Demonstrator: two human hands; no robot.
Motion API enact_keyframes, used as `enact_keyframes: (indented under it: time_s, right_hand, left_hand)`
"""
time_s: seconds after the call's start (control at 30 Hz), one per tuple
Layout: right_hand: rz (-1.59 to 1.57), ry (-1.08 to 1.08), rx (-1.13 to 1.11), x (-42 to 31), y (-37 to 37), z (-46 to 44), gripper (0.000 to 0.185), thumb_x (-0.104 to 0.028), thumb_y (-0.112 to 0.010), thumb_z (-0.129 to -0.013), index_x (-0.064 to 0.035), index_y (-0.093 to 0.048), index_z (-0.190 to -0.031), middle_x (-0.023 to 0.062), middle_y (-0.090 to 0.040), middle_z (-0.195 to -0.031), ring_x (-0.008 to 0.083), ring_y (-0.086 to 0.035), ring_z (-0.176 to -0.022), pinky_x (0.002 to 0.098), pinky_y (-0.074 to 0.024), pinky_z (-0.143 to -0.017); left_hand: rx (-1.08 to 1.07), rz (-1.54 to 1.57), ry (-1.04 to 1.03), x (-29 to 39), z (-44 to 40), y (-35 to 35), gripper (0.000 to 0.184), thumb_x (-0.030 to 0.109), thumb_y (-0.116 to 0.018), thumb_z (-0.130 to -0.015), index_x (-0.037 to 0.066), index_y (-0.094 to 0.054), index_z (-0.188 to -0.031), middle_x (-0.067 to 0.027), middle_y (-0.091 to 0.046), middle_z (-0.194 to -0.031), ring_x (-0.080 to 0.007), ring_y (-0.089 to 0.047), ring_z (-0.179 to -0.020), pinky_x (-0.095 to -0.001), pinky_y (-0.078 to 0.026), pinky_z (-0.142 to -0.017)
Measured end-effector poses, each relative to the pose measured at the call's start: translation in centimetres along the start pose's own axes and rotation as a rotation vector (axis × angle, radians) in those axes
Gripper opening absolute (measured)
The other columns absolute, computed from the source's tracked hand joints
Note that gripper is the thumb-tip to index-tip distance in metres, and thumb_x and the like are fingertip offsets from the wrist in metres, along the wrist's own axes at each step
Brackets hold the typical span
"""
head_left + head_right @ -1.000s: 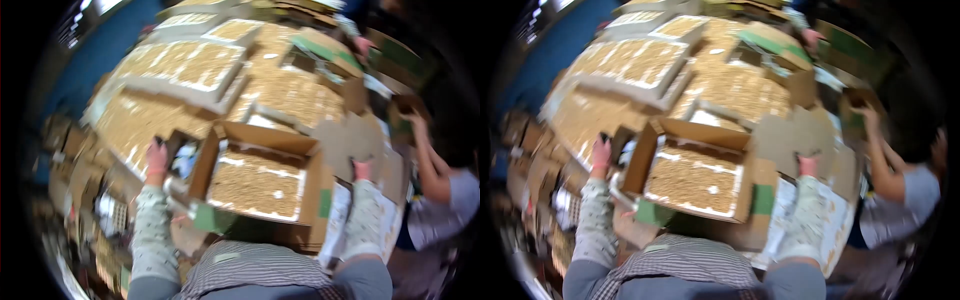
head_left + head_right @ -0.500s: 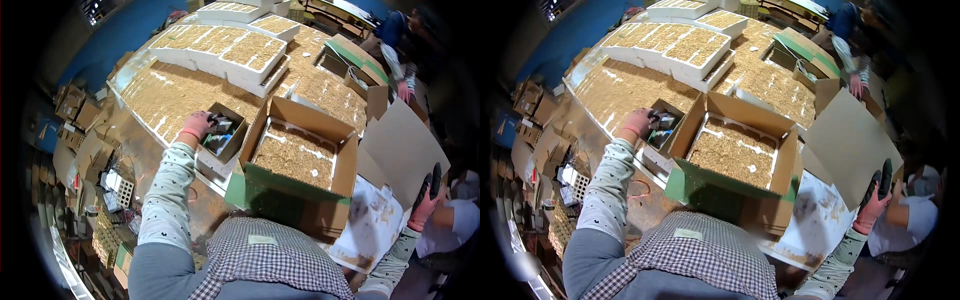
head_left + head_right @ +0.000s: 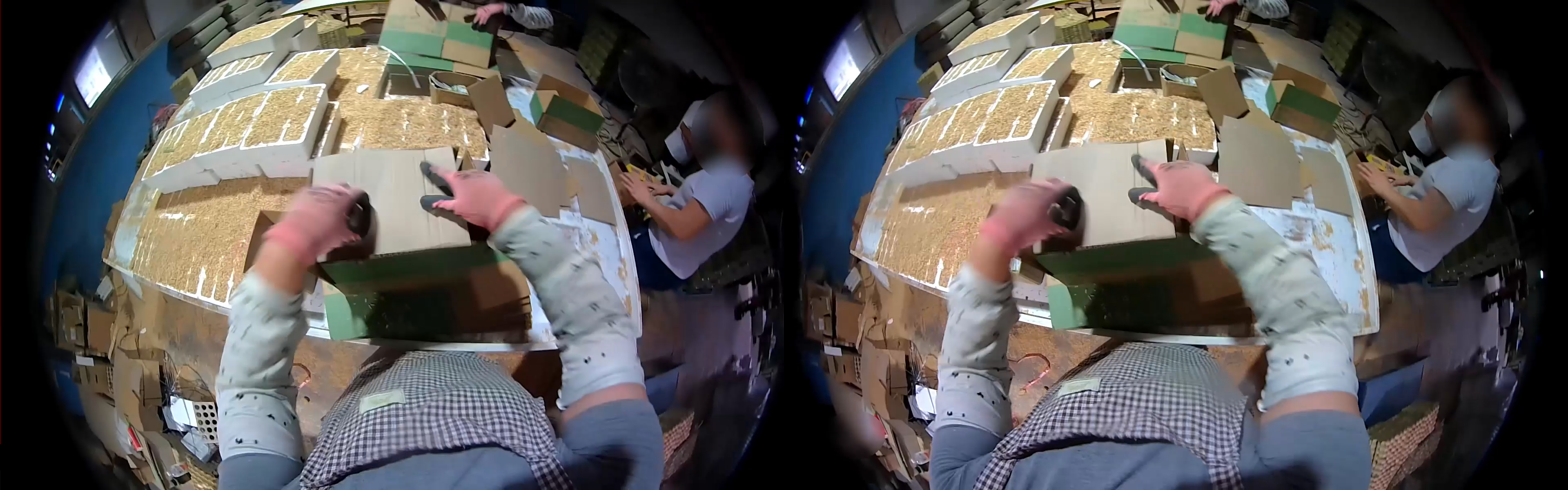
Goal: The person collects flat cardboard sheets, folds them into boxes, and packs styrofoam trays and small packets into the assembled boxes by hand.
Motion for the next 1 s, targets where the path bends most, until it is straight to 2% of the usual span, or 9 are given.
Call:
enact_keyframes:
  time_s: [0.1,0.27,0.33,0.43,0.53,0.67,0.73,0.9,1.0]
  right_hand:
    - [0.716,0.046,-0.36,-1.7,-2.8,-2.6,0.052,-0.047,-0.063,-0.076,-0.013,-0.056,-0.116,0.0053,-0.061,-0.111,0.0222,-0.057,-0.105,0.0351,-0.0469,-0.083]
    - [0.267,0.023,0.16,3.4,4.7,-1.3,0.051,-0.048,-0.062,-0.075,-0.0079,-0.058,-0.106,0.0113,-0.061,-0.103,0.0272,-0.057,-0.101,0.0362,-0.0459,-0.082]
    - [0.2,-0.156,0.286,6.4,6.0,-0.6,0.049,-0.047,-0.062,-0.075,-0.0064,-0.059,-0.103,0.0141,-0.061,-0.101,0.0288,-0.058,-0.097,0.0373,-0.0464,-0.08]
    - [0.091,-0.276,0.194,8.5,4.0,-1.7,0.043,-0.037,-0.062,-0.077,-0.004,-0.057,-0.103,0.0146,-0.061,-0.095,0.0311,-0.059,-0.09,0.0383,-0.0454,-0.078]
    - [-0.271,-0.126,-0.573,7.1,-1.0,-2.3,0.031,-0.03,-0.06,-0.077,-0.0021,-0.059,-0.09,0.0166,-0.063,-0.089,0.032,-0.06,-0.086,0.0397,-0.0461,-0.074]
    - [-0.428,-0.033,-0.246,6.3,-8.5,-3.6,0.035,-0.031,-0.061,-0.077,-0.001,-0.063,-0.096,0.0172,-0.064,-0.089,0.0272,-0.062,-0.085,0.0359,-0.0489,-0.071]
    - [-1.305,-0.388,-0.086,9.0,-8.4,-2.0,0.038,-0.032,-0.063,-0.078,0.0005,-0.062,-0.098,0.0153,-0.065,-0.085,0.0228,-0.062,-0.083,0.0316,-0.0496,-0.066]
    - [-1.252,-0.342,0.031,5.4,-14.3,6.7,0.105,-0.05,-0.068,-0.074,0.0018,-0.006,-0.142,0.0226,-0.018,-0.145,0.0281,-0.018,-0.135,0.0318,-0.0178,-0.109]
    - [-1.673,-0.729,0.383,5.5,-13.0,14.1,0.089,-0.016,-0.074,-0.074,-0.0018,-0.018,-0.141,0.0151,-0.044,-0.13,0.023,-0.048,-0.115,0.0315,-0.0407,-0.096]
  left_hand:
    - [-0.346,-0.096,-0.082,0.8,-2.4,-5.7,0.044,0.014,-0.07,-0.072,0.011,-0.058,-0.114,-0.0116,-0.058,-0.109,-0.0258,-0.057,-0.099,-0.0341,-0.047,-0.084]
    - [0.363,0.968,0.135,-5.5,4.1,0.9,0.04,0.003,-0.062,-0.078,0.003,-0.056,-0.118,-0.0106,-0.056,-0.118,-0.0222,-0.053,-0.109,-0.03,-0.042,-0.093]
    - [0.541,0.575,-0.012,-9.1,5.4,1.9,0.046,-0.001,-0.063,-0.076,0.002,-0.053,-0.121,-0.0092,-0.054,-0.123,-0.0203,-0.05,-0.115,-0.0311,-0.038,-0.098]
    - [0.343,0.965,0.28,-14.4,5.3,-3.5,0.056,0.001,-0.065,-0.075,0.003,-0.047,-0.128,-0.0105,-0.049,-0.129,-0.0199,-0.044,-0.121,-0.0311,-0.033,-0.102]
    - [0.035,1.152,0.156,-12.3,4.3,-7.1,0.097,0.018,-0.077,-0.066,0.005,-0.018,-0.143,-0.0188,-0.027,-0.144,-0.026,-0.026,-0.133,-0.0343,-0.023,-0.109]
    - [-0.017,0.262,0.525,-6.1,-0.2,-16.0,0.127,0.023,-0.086,-0.054,0.0,0.003,-0.143,-0.0215,-0.03,-0.141,-0.0249,-0.036,-0.126,-0.0339,-0.03,-0.104]
    - [0.325,0.925,0.289,-6.2,0.8,-17.1,0.127,0.024,-0.087,-0.055,-0.001,0.002,-0.142,-0.0179,-0.04,-0.133,-0.0241,-0.042,-0.119,-0.0338,-0.033,-0.101]
    - [0.129,1.501,0.323,-4.8,1.8,-16.0,0.111,0.014,-0.081,-0.065,0.009,-0.004,-0.144,-0.0091,-0.054,-0.113,-0.0164,-0.058,-0.085,-0.0273,-0.051,-0.066]
    - [-0.118,1.482,0.232,-2.3,-0.9,-17.2,0.089,0.018,-0.076,-0.074,0.008,-0.02,-0.143,-0.0079,-0.052,-0.12,-0.0154,-0.056,-0.092,-0.0274,-0.05,-0.071]
Point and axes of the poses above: each hand's wrist, its own z-axis away from the middle knuckle, its own y-axis out of the back of the hand, x = y × z, the point moved 3 cm from there along -z, towards the middle knuckle
